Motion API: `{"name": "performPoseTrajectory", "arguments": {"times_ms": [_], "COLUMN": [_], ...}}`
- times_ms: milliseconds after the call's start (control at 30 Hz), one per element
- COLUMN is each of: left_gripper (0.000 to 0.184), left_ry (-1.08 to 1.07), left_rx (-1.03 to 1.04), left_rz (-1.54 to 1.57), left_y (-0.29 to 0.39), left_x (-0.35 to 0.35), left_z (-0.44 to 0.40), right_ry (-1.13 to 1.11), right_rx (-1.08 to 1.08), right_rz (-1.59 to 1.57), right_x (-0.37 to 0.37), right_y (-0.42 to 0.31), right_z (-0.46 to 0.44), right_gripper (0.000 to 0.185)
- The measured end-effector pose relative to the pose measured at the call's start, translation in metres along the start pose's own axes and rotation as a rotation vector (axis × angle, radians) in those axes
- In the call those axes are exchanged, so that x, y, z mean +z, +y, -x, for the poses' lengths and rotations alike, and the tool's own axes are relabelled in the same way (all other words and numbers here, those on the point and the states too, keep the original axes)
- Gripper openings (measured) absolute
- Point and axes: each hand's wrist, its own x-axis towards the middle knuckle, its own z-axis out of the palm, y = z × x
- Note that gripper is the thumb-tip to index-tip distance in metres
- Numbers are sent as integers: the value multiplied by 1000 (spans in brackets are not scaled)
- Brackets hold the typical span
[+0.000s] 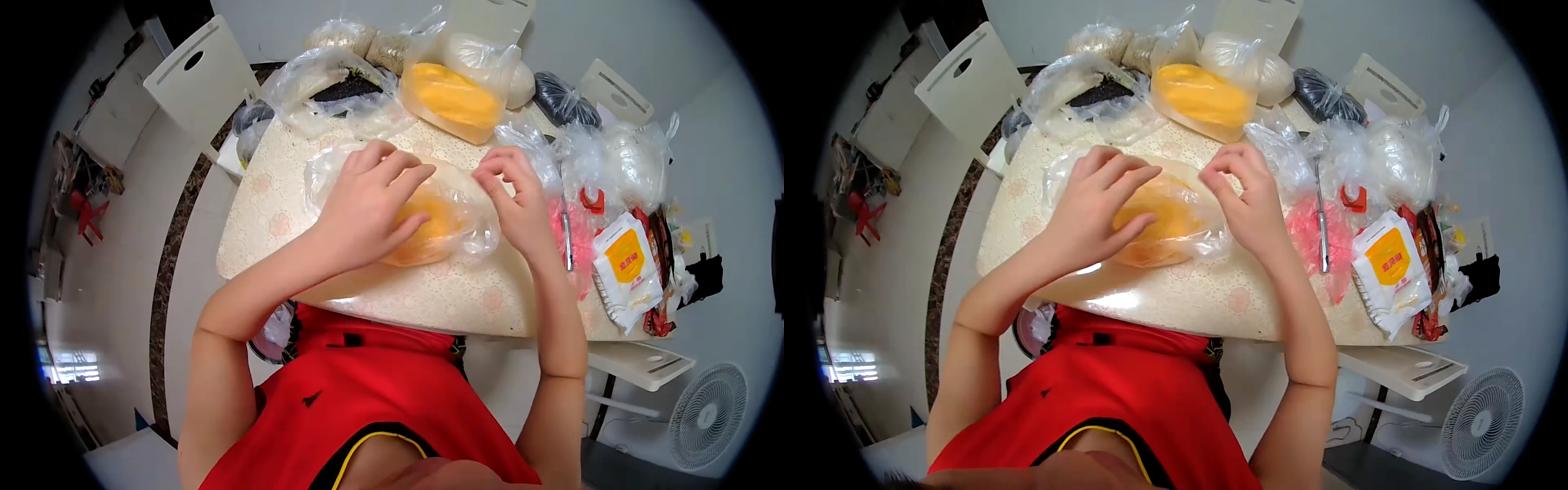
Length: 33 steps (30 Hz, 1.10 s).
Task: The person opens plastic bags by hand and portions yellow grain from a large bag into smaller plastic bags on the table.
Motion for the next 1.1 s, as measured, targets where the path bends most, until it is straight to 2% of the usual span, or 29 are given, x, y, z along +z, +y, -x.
{"name": "performPoseTrajectory", "arguments": {"times_ms": [100, 167, 233, 333, 400, 500, 567, 600, 700, 800, 833, 900, 933, 1033, 1067, 1100], "left_gripper": [14, 12, 16, 24, 27, 33, 37, 39, 37, 30, 29, 26, 24, 21, 16, 15], "left_ry": [-324, -160, -84, -258, -292, -355, -414, -514, -425, -428, -410, -306, -262, -303, -346, -379], "left_rx": [-33, -27, -40, -118, -107, -50, -68, -188, -374, -373, -375, -437, -467, -651, -580, -633], "left_rz": [-155, -29, 152, -79, -172, -315, -398, -231, 44, -43, -92, 4, 57, 159, 143, 154], "left_y": [-24, -29, -21, -38, -43, -53, -67, -68, -47, -59, -62, -65, -65, -67, -82, -79], "left_x": [20, 23, 11, 8, -15, -52, -68, -74, -86, -82, -79, -74, -71, -61, -49, -51], "left_z": [5, 5, 0, 4, 9, 18, 24, 23, 22, 37, 40, 43, 45, 45, 53, 47], "right_ry": [42, -92, -128, -53, 20, -68, 65, 130, -48, 209, 155, 45, 72, 110, 76, 39], "right_rx": [-89, -139, -143, -111, -64, -106, -143, -169, -268, -100, -90, -54, -6, 108, 140, 173], "right_rz": [220, 472, 513, 297, 164, 182, 247, 278, 350, 136, 152, 176, 147, 95, 90, 84], "right_x": [-10, -10, -4, 3, 0, 9, 5, 4, 13, 7, 7, 11, 11, 8, 9, 10], "right_y": [-7, -17, -9, 16, 12, 13, 15, 15, 2, 16, 14, 6, 11, 26, 22, 19], "right_z": [9, 18, 24, 17, 11, 15, 10, 5, 8, 2, 3, 12, 15, 15, 15, 16], "right_gripper": [24, 19, 16, 15, 14, 13, 14, 14, 13, 12, 12, 13, 14, 18, 19, 20]}}
